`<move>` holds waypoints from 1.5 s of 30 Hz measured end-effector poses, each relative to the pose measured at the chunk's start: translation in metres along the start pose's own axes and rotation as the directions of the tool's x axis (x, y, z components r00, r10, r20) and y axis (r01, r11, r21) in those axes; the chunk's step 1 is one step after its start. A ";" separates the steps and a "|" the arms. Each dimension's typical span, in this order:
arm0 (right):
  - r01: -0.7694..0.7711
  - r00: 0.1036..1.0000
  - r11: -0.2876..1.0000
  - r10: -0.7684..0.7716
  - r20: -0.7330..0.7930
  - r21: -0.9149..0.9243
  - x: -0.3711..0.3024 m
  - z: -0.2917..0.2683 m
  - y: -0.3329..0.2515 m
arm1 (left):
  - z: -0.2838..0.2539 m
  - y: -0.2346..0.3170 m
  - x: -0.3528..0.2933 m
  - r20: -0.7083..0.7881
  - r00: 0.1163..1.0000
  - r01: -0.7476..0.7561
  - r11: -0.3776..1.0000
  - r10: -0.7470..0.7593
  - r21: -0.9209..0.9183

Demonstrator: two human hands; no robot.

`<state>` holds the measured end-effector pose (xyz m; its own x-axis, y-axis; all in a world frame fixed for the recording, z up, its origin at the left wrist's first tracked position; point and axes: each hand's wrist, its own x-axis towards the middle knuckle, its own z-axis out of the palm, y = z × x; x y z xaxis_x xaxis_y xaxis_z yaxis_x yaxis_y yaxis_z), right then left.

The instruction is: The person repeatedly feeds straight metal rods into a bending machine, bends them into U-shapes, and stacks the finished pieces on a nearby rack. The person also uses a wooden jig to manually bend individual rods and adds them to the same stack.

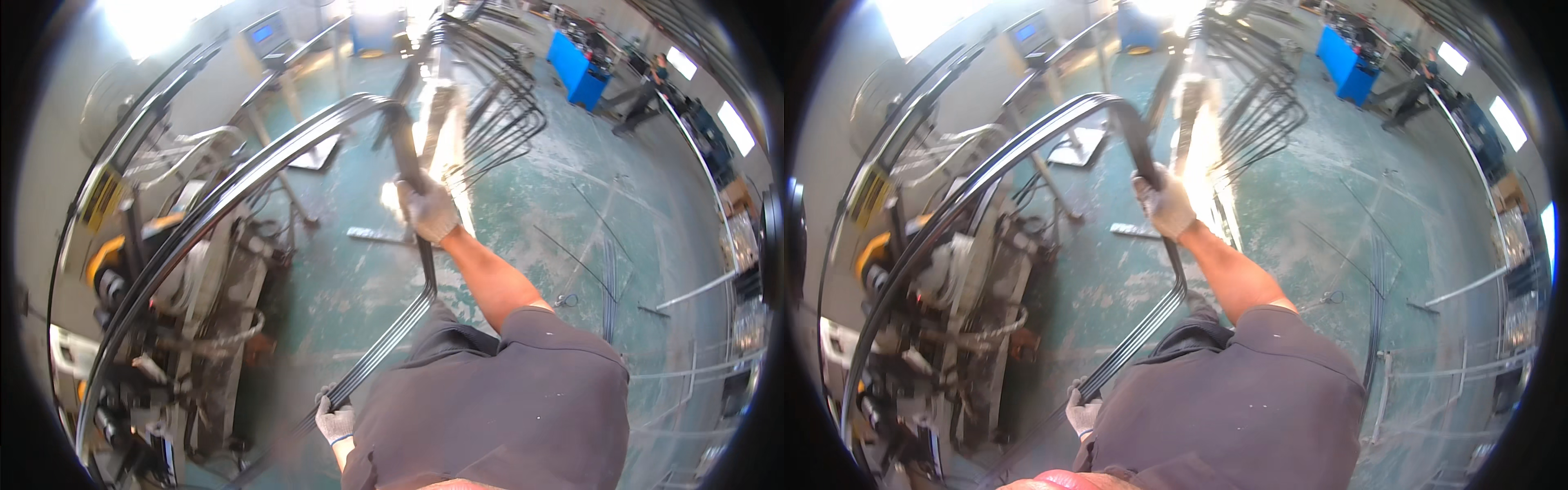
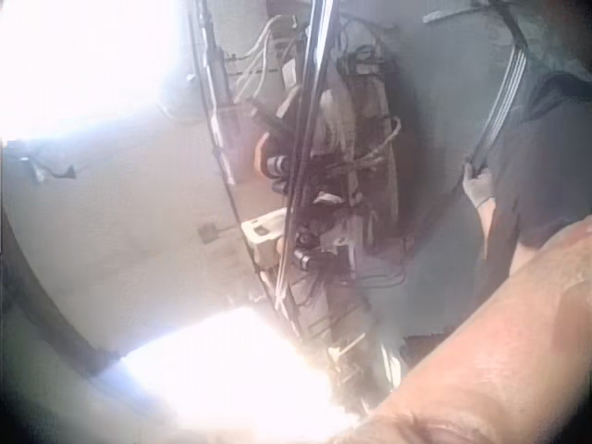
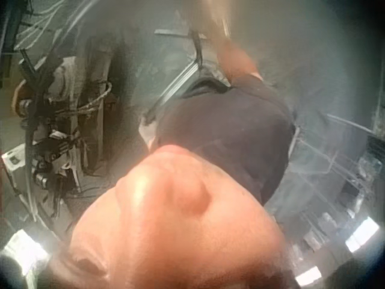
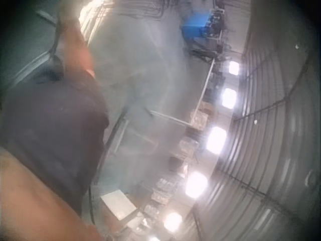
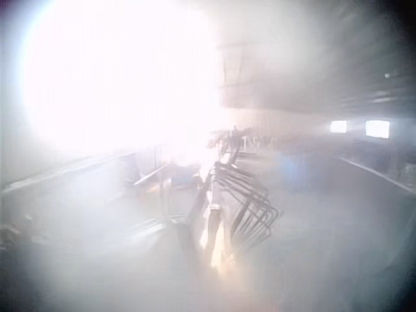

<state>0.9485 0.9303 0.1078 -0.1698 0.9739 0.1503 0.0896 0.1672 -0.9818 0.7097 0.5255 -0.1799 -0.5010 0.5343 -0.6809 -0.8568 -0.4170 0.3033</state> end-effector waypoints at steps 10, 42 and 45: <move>0.297 0.941 0.745 -0.334 0.051 -0.598 0.239 -0.203 0.038 | 0.135 -0.267 0.104 0.141 0.918 0.186 0.716 -0.370 0.673; 0.250 0.920 -0.132 -0.277 0.278 -0.959 0.533 -0.320 0.098 | 0.225 -0.294 0.094 -0.136 0.987 0.135 0.916 -0.090 0.379; 0.337 0.928 0.204 -0.234 0.289 -0.919 0.496 -0.324 0.099 | 0.247 -0.284 0.080 -0.209 0.977 0.046 0.902 0.050 0.428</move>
<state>1.1914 1.4798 0.1223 -0.4621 0.8208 0.3357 0.8630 0.5034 -0.0429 0.8832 0.8684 -0.1561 -0.5064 0.3473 -0.7892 -0.8484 -0.0370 0.5281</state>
